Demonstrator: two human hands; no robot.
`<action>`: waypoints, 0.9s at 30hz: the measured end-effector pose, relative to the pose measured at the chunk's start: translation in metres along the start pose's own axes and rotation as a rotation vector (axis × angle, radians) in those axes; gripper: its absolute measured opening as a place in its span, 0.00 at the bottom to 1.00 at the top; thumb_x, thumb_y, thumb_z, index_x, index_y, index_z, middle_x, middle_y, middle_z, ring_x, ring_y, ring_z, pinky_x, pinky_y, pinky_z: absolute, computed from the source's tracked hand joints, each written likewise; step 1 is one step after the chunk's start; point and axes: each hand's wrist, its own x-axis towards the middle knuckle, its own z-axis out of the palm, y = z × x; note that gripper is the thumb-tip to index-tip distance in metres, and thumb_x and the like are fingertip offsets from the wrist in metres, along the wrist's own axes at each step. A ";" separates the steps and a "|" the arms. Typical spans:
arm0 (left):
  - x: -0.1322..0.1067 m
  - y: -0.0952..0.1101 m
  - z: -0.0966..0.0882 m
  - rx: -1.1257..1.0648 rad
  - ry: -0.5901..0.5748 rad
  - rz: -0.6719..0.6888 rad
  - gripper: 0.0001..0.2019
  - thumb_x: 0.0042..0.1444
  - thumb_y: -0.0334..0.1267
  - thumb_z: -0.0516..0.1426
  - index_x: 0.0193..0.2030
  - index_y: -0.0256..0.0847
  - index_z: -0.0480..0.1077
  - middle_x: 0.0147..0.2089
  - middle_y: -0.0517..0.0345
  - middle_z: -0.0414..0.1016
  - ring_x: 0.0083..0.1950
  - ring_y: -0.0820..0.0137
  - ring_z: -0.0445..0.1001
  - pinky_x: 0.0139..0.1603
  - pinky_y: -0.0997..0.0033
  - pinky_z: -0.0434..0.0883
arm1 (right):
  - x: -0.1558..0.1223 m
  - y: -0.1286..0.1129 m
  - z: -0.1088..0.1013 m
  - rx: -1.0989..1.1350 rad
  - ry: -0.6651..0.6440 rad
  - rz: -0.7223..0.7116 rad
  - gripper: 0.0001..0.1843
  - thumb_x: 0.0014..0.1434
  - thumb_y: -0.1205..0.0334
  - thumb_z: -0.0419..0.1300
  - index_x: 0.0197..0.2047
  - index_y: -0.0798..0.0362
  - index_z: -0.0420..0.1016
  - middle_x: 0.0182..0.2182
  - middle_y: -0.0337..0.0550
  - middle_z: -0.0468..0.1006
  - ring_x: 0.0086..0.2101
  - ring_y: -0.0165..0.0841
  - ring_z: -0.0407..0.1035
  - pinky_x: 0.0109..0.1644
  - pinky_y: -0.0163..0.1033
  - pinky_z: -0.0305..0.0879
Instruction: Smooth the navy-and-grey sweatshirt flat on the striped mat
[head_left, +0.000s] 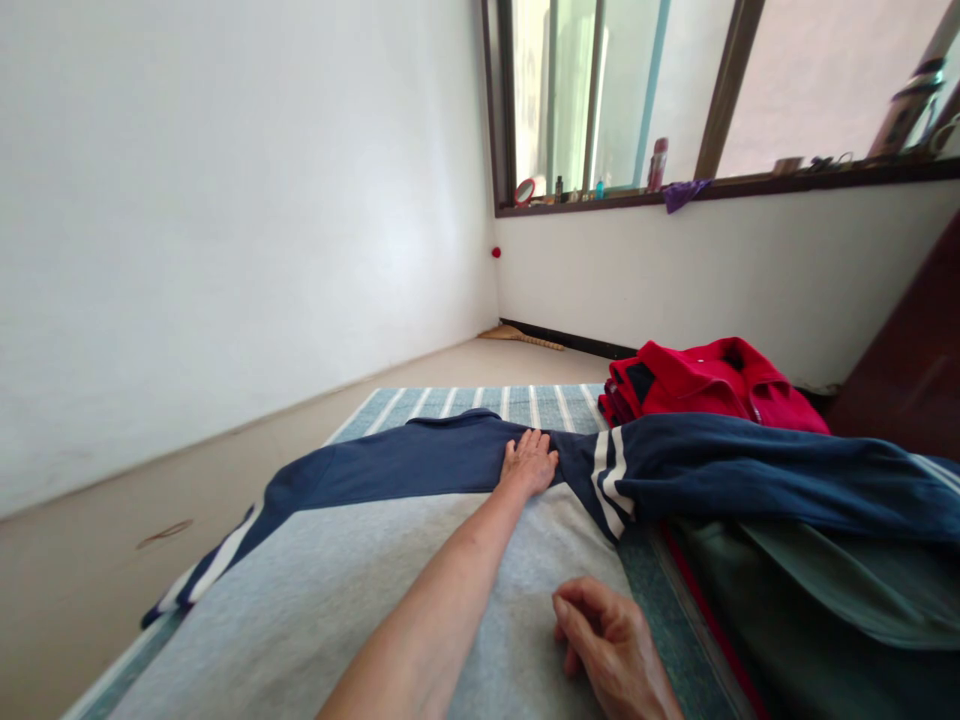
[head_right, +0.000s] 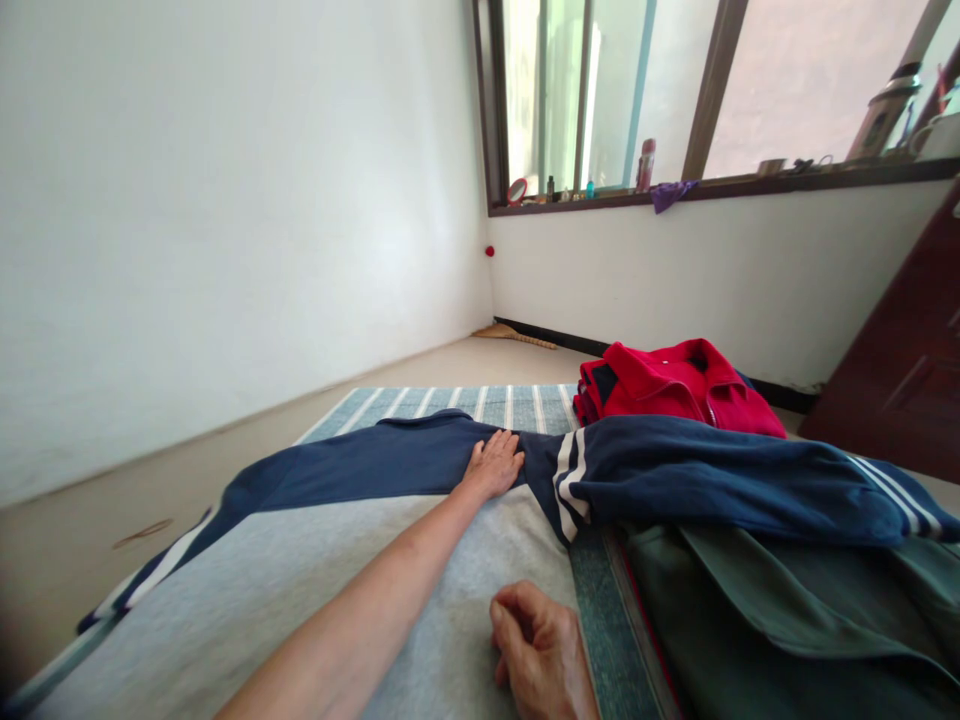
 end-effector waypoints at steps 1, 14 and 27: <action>0.000 0.000 0.000 0.001 -0.001 -0.001 0.27 0.67 0.47 0.37 0.69 0.42 0.53 0.74 0.53 0.47 0.74 0.64 0.42 0.70 0.49 0.45 | 0.000 0.000 0.000 -0.002 0.000 -0.006 0.21 0.59 0.44 0.56 0.31 0.55 0.73 0.19 0.34 0.67 0.17 0.26 0.64 0.21 0.31 0.55; 0.000 0.000 0.000 -0.003 0.010 0.003 0.27 0.67 0.47 0.37 0.69 0.41 0.54 0.74 0.52 0.48 0.74 0.63 0.43 0.70 0.48 0.46 | 0.000 0.000 -0.001 -0.036 0.000 0.001 0.19 0.60 0.47 0.56 0.31 0.55 0.73 0.19 0.35 0.68 0.17 0.27 0.65 0.21 0.31 0.55; 0.003 -0.001 0.002 0.001 0.004 -0.007 0.27 0.67 0.48 0.37 0.69 0.43 0.53 0.74 0.53 0.48 0.74 0.63 0.43 0.70 0.49 0.45 | 0.002 0.003 -0.005 -0.030 -0.059 0.046 0.25 0.58 0.39 0.56 0.32 0.54 0.74 0.19 0.36 0.70 0.18 0.28 0.66 0.22 0.32 0.57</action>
